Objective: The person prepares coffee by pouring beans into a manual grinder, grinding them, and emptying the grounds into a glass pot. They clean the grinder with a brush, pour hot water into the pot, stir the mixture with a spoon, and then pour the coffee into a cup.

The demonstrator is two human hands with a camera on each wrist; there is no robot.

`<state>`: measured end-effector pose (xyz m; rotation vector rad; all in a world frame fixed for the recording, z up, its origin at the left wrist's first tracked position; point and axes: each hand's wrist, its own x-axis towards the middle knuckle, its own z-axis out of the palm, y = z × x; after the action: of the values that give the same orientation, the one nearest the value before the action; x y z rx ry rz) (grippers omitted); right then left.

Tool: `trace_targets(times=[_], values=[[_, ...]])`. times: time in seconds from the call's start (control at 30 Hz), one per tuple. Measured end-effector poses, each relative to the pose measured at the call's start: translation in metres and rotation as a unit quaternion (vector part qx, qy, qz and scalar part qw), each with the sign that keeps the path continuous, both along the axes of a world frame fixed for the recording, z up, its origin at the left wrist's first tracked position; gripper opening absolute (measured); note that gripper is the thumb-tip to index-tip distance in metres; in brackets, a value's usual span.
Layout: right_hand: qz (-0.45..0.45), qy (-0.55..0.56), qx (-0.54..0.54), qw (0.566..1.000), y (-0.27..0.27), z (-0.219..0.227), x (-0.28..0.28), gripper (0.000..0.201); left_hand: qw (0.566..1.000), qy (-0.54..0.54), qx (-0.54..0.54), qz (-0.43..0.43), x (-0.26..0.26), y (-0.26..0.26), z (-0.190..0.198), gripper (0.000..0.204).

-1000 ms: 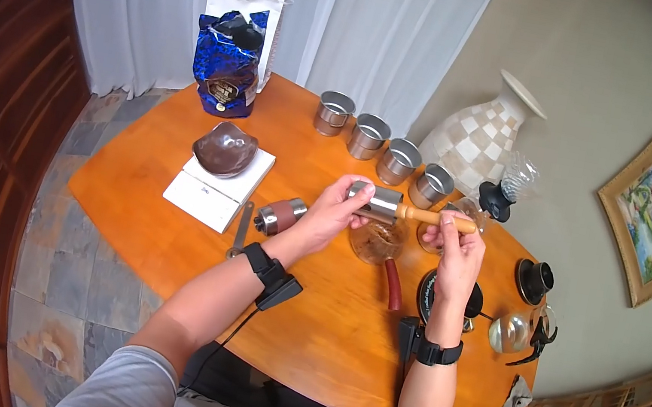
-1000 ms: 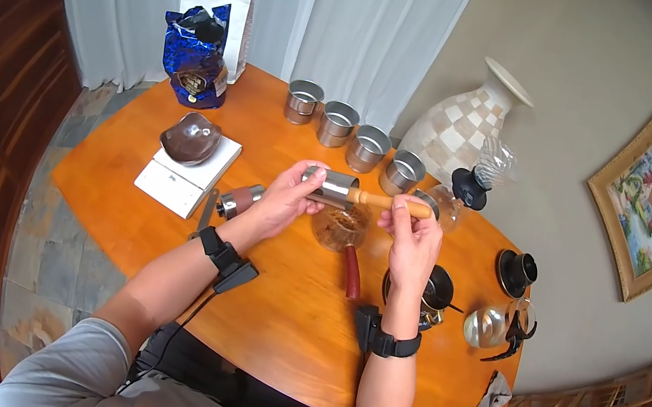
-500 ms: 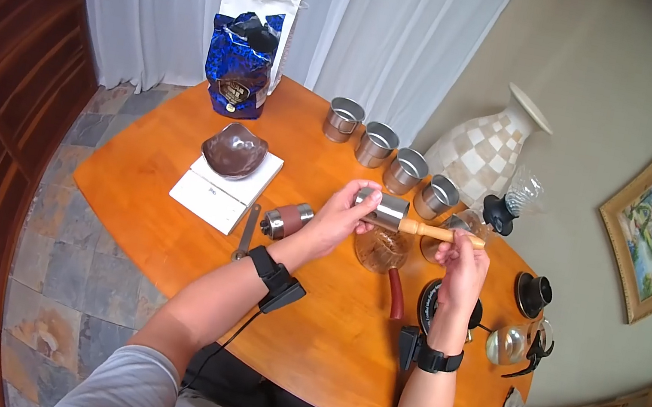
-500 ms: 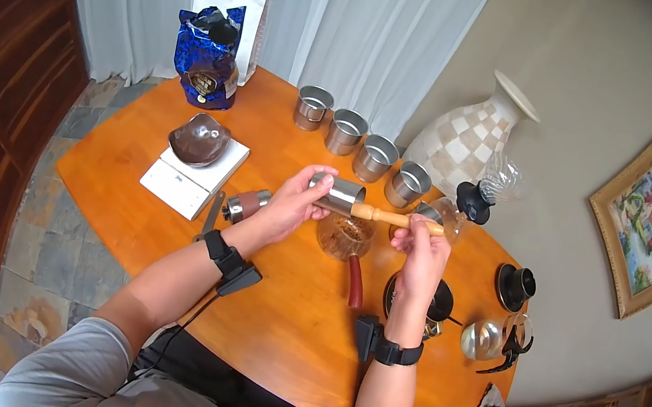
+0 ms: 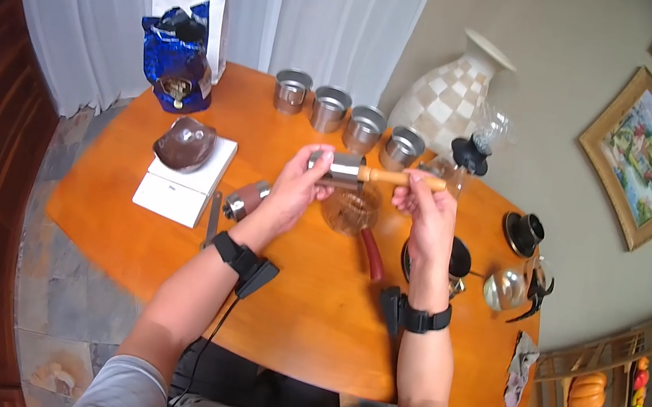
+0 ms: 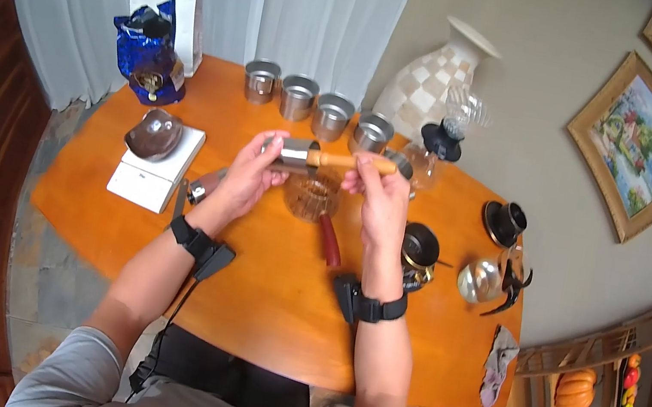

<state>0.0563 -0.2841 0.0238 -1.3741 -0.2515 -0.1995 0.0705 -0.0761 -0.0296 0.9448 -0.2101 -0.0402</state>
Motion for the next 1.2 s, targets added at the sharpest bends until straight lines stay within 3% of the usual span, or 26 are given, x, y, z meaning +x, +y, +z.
trace_targets(times=[0.13, 0.23, 0.47, 0.6, 0.83, 0.93, 1.0, 1.2], values=[[0.033, 0.029, 0.061, 0.997, -0.004, 0.001, -0.001, 0.023, 1.0, -0.004, -0.005, 0.008, -0.001, 0.001, 0.005, 0.03], [0.001, 0.026, 0.068, 0.997, 0.0, 0.002, -0.003, 0.023, 1.0, -0.003, 0.0, -0.002, -0.002, 0.001, 0.005, 0.03], [0.029, 0.026, 0.065, 0.997, -0.005, 0.0, -0.003, 0.022, 1.0, 0.008, -0.016, 0.002, 0.003, 0.001, 0.0, 0.029], [-0.011, -0.005, 0.016, 1.0, 0.0, 0.0, -0.004, 0.023, 1.0, -0.012, 0.005, 0.014, 0.002, -0.001, -0.002, 0.034], [0.048, 0.002, 0.005, 0.999, -0.005, -0.003, -0.005, 0.024, 0.998, -0.014, 0.03, 0.046, 0.002, -0.003, 0.001, 0.039], [-0.043, 0.015, 0.028, 0.999, -0.003, -0.005, -0.005, 0.03, 0.997, -0.007, 0.056, 0.055, 0.004, -0.002, -0.001, 0.046], [-0.042, 0.019, 0.054, 0.998, -0.009, -0.01, 0.001, 0.032, 0.998, -0.031, 0.052, 0.036, 0.008, -0.003, -0.005, 0.05], [0.026, 0.035, 0.068, 0.997, -0.011, -0.01, 0.001, 0.024, 0.997, -0.029, 0.057, 0.038, 0.004, 0.0, -0.001, 0.047]])
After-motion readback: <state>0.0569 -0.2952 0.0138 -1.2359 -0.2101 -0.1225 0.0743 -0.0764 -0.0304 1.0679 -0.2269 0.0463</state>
